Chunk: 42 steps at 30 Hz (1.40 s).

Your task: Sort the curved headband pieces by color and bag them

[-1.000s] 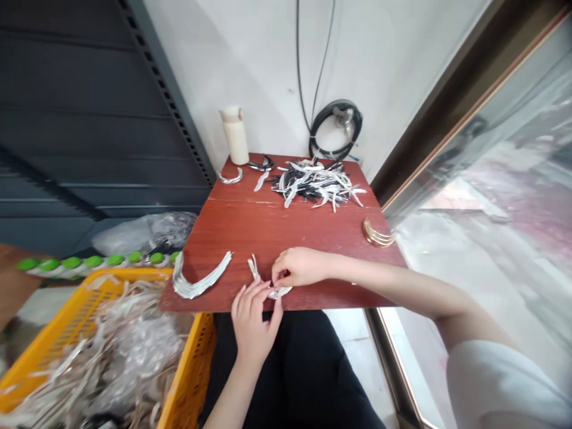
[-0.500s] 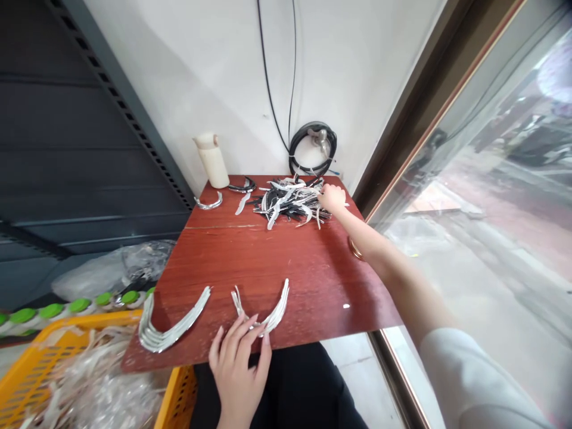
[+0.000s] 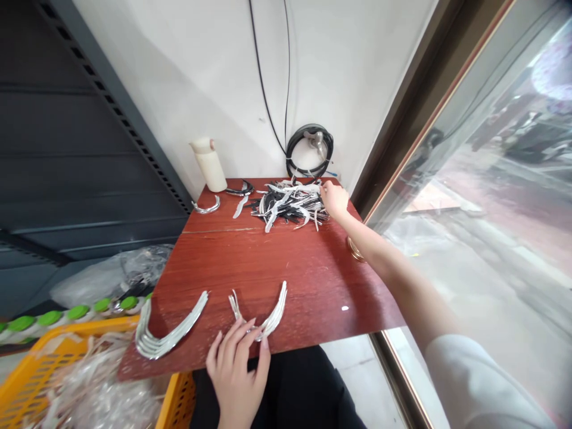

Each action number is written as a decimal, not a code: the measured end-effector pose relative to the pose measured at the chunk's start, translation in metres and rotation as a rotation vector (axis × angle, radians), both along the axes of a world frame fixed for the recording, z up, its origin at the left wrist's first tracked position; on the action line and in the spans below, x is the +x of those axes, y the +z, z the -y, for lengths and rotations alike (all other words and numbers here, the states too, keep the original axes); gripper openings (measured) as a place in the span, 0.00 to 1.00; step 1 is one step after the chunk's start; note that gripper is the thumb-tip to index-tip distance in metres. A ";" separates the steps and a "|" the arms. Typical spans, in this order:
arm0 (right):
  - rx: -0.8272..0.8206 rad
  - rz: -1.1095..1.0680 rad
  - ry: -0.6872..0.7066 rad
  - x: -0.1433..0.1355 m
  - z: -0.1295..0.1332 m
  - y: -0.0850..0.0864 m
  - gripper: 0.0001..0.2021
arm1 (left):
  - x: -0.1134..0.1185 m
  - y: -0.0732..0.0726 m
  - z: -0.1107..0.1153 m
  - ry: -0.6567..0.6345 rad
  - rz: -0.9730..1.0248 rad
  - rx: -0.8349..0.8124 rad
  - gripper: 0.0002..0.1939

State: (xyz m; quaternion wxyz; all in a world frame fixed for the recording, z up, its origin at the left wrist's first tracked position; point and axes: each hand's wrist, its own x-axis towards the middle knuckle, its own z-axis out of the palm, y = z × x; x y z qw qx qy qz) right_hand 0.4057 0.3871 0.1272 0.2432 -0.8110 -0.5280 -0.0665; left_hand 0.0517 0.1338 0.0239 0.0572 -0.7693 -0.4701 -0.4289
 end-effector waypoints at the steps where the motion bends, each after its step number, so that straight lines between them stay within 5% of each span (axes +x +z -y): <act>1: 0.015 -0.014 0.012 0.000 0.002 0.002 0.14 | 0.000 0.000 0.000 0.002 0.001 -0.001 0.11; 10: 0.070 -0.160 0.351 -0.006 0.026 0.011 0.10 | 0.001 0.002 0.001 -0.008 0.028 -0.033 0.12; 20: 0.005 -0.305 0.832 -0.049 0.090 -0.018 0.11 | 0.003 0.007 0.003 -0.012 0.029 -0.047 0.11; 24: 0.099 -0.370 0.839 -0.067 0.106 -0.019 0.13 | 0.005 0.009 0.005 -0.002 0.032 -0.062 0.11; 33: 0.277 -1.183 0.676 -0.091 0.144 0.019 0.17 | 0.004 0.012 0.008 -0.011 0.098 -0.086 0.11; 37: 0.169 -1.461 0.648 -0.091 0.182 0.027 0.17 | 0.011 0.032 0.014 -0.057 0.242 -0.106 0.13; 42: 0.109 -1.553 0.698 -0.089 0.243 0.025 0.12 | 0.035 0.070 0.026 -0.305 0.456 -0.374 0.16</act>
